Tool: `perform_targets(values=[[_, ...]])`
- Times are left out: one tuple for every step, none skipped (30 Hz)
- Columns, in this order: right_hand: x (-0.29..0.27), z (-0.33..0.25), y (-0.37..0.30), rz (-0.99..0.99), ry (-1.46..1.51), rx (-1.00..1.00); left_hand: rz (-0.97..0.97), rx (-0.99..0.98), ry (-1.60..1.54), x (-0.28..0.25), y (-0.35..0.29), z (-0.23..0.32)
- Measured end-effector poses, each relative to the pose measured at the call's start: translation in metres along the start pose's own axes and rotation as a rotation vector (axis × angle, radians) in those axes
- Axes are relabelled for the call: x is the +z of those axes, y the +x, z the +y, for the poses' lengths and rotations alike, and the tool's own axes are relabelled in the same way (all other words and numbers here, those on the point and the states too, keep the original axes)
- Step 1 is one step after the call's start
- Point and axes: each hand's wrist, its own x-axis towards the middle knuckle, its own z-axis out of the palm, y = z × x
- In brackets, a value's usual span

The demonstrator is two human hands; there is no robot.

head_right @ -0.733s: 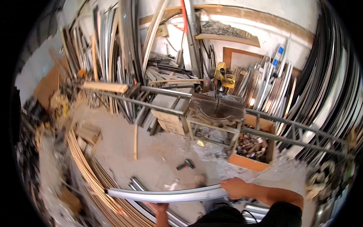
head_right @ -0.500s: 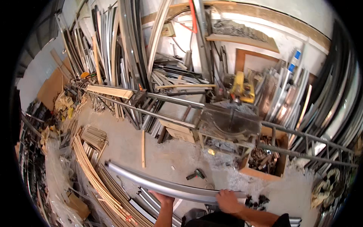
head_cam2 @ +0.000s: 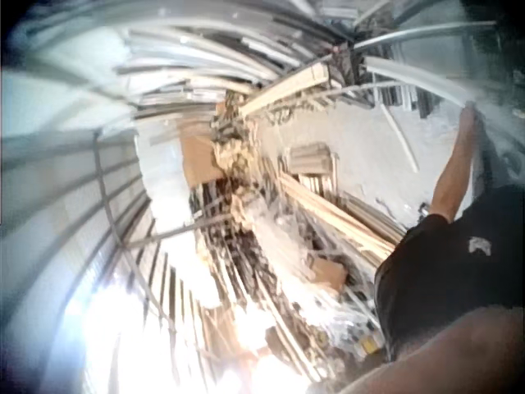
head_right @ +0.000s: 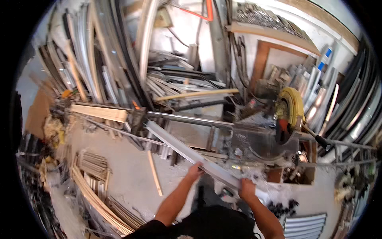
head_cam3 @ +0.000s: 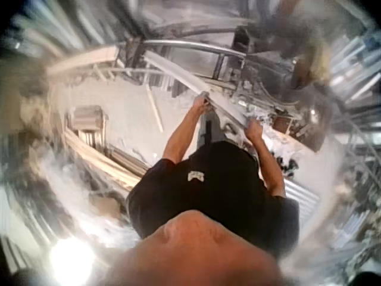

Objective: The person repeatedly picks up long metal profiles, places them on a chop saw, cuts them to length, and stacks the cut pieces on the floor. The process is repeated multiple times throughout the clip.

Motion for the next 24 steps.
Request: perform_targets(values=[[-0.008, 0.005, 0.012, 0.005, -0.045, 0.060, -0.033, 0.000, 0.152, -0.004, 0.015, 0.003], [-0.013, -0.003, 0.029, -0.049, -0.072, 0.126, -0.055, 0.008, 0.309, -0.012, 0.025, 0.009], [-0.007, -0.015, 0.059, -0.080, -0.075, 0.181, -0.055, 0.020, 0.460, -0.025, 0.027, 0.018], [0.004, 0.000, 0.083, -0.066, -0.086, 0.301, 0.022, -0.243, 0.482, 0.014, 0.029, 0.059], [0.035, 0.027, 0.099, 0.076, -0.169, 0.329, 0.011, 0.010, 0.811, 0.042, 0.023, 0.093], [0.027, 0.018, 0.112, 0.066, -0.182, 0.354, 0.160, 0.251, 1.236, 0.047, 0.008, 0.121], [0.008, 0.000, 0.133, 0.046, -0.198, 0.376, 0.409, 0.435, 1.574, 0.052, -0.009, 0.153], [0.008, 0.008, 0.140, 0.210, -0.161, 0.380, 0.336, 0.714, 1.660, 0.048, 0.001, 0.169], [-0.013, -0.002, 0.157, 0.109, -0.139, 0.453, 0.209, 0.681, 1.715, 0.054, -0.003, 0.196], [-0.021, -0.012, 0.174, 0.181, -0.162, 0.477, 0.104, 0.779, 1.808, 0.042, 0.011, 0.208], [-0.027, -0.018, 0.183, 0.347, -0.187, 0.527, 0.025, 0.784, 1.874, 0.047, 0.028, 0.214], [-0.037, -0.038, 0.198, 0.460, -0.273, 0.593, -0.036, 0.697, 1.950, 0.043, 0.044, 0.225], [-0.046, -0.051, 0.209, 0.674, -0.078, 0.677, -0.100, 0.716, 1.982, 0.040, 0.068, 0.227], [-0.053, -0.062, 0.215, 0.741, 0.025, 0.740, -0.162, 0.726, 2.017, 0.036, 0.096, 0.225], [-0.059, -0.075, 0.214, 0.759, 0.073, 0.733, -0.245, 0.686, 2.032, 0.037, 0.122, 0.229], [-0.063, -0.089, 0.208, 0.764, 0.123, 0.712, -0.314, 0.628, 2.045, 0.032, 0.143, 0.231], [-0.066, -0.095, 0.195, 0.786, 0.169, 0.703, -0.377, 0.575, 2.052, 0.033, 0.154, 0.233], [-0.067, -0.099, 0.175, 0.809, 0.215, 0.690, -0.378, 0.639, 2.054, 0.029, 0.156, 0.229], [-0.075, -0.099, 0.154, 0.846, 0.253, 0.681, -0.387, 0.722, 2.049, 0.035, 0.154, 0.230], [-0.089, -0.100, 0.130, 0.852, 0.238, 0.728, -0.387, 0.813, 2.040, 0.047, 0.155, 0.237], [-0.097, -0.099, 0.102, 0.849, 0.227, 0.774, -0.366, 0.795, 2.062, 0.055, 0.153, 0.245], [-0.094, -0.091, 0.079, 0.879, 0.239, 0.858, -0.361, 0.799, 2.076, 0.057, 0.159, 0.248], [-0.101, -0.084, 0.056, 0.916, 0.163, 0.893, -0.351, 0.788, 2.093, 0.058, 0.166, 0.253], [-0.109, -0.077, 0.033, 0.952, 0.084, 0.930, -0.341, 0.784, 2.098, 0.057, 0.173, 0.255]])
